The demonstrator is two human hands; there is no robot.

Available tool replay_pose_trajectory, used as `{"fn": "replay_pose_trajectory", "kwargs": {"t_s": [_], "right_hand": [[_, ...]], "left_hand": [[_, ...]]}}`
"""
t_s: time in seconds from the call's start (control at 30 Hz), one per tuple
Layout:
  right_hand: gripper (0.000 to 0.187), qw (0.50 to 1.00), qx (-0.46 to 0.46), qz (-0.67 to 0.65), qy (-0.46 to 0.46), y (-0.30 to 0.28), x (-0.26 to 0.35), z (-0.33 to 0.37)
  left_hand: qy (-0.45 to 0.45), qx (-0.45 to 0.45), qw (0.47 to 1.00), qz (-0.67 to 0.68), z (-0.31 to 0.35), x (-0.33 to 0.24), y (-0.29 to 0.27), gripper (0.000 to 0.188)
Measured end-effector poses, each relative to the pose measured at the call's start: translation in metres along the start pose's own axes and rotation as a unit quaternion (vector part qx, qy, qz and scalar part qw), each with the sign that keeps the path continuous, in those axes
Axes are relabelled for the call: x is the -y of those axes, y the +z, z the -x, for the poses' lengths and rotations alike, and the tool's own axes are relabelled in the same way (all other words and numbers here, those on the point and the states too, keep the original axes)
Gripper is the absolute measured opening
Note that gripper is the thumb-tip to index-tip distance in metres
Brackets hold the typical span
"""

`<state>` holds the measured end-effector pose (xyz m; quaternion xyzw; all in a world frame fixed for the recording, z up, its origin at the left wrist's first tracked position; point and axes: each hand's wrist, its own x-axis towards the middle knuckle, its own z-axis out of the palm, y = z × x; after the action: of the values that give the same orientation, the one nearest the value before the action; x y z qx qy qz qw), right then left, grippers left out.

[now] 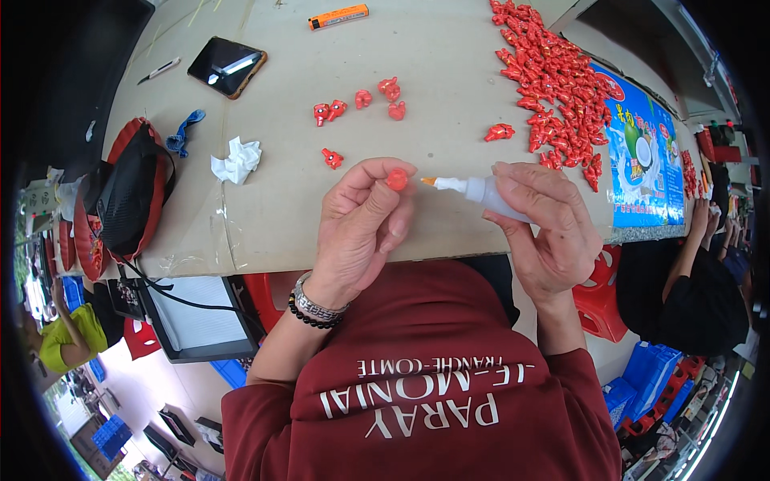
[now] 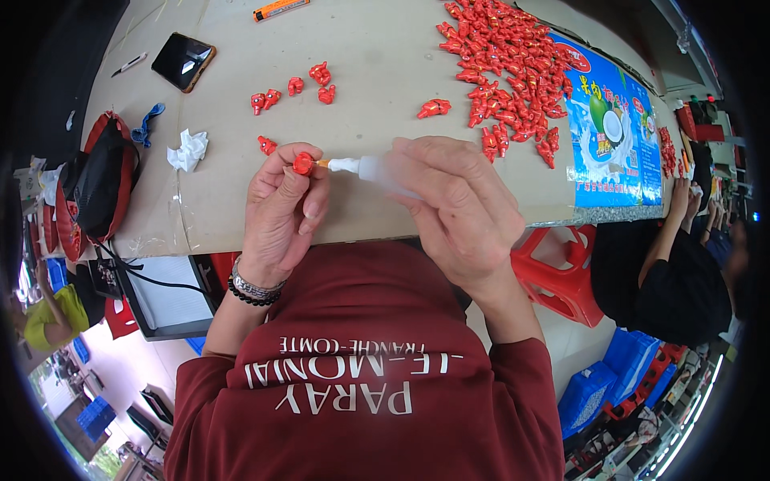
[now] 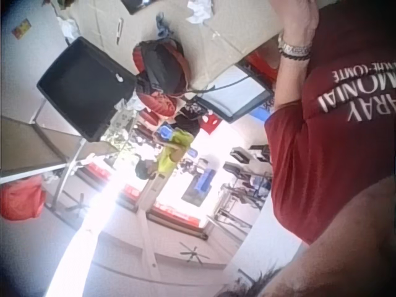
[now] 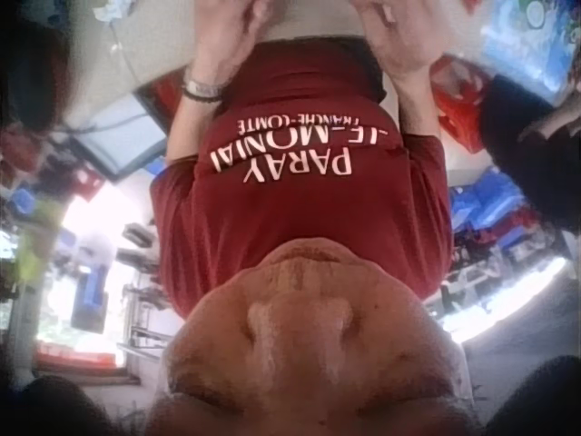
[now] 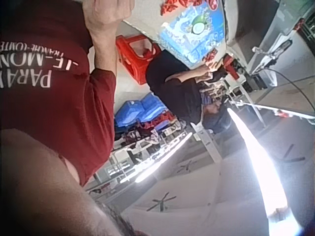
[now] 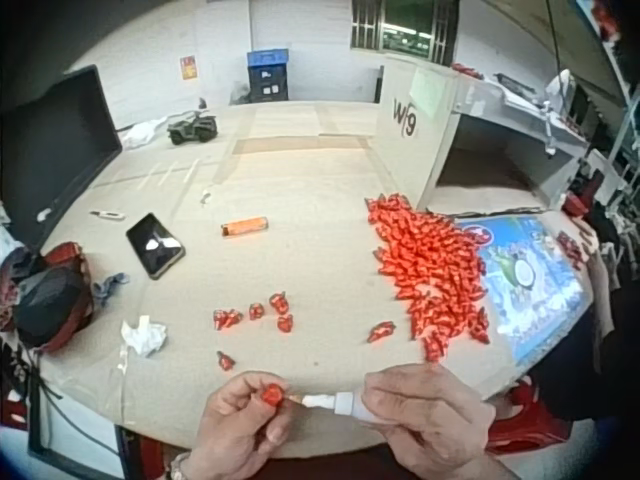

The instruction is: The person repeatedly picks up small red plastic containers, applies a white substance from a squeeze bottle into each one, and places the filled containers on the table. The process is performed one at a time in a repetitive loop.

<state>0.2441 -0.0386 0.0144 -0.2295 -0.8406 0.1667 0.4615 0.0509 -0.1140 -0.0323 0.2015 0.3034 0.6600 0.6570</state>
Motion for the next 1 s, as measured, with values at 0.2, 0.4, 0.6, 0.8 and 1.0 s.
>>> {"fn": "replay_pose_trajectory", "kwargs": {"t_s": [0.2, 0.4, 0.6, 0.8, 1.0], "right_hand": [[0.031, 0.999, -0.020, 0.022, -0.025, 0.0056, 0.0004, -0.0017], [0.033, 1.000, -0.002, 0.029, -0.013, 0.0061, 0.0007, 0.0013], [0.033, 0.999, 0.007, 0.038, -0.021, 0.0057, -0.0011, 0.0009], [0.033, 0.998, 0.005, 0.055, -0.028, 0.0057, 0.0013, -0.0013], [0.033, 0.998, 0.009, 0.053, -0.039, 0.0055, 0.0009, -0.0008]], "left_hand": [[0.008, 0.003, 1.000, -0.015, 0.0003, 0.0028, 0.0011, 0.024], [0.013, -0.002, 1.000, -0.027, 0.0008, 0.0016, 0.0022, 0.024], [0.016, -0.011, 0.999, -0.039, 0.0014, 0.0013, 0.0036, 0.023], [0.031, -0.040, 0.997, -0.057, 0.0016, 0.0008, 0.0058, 0.019], [0.065, -0.024, 0.993, -0.093, 0.0000, 0.0013, -0.0005, 0.018]]}}
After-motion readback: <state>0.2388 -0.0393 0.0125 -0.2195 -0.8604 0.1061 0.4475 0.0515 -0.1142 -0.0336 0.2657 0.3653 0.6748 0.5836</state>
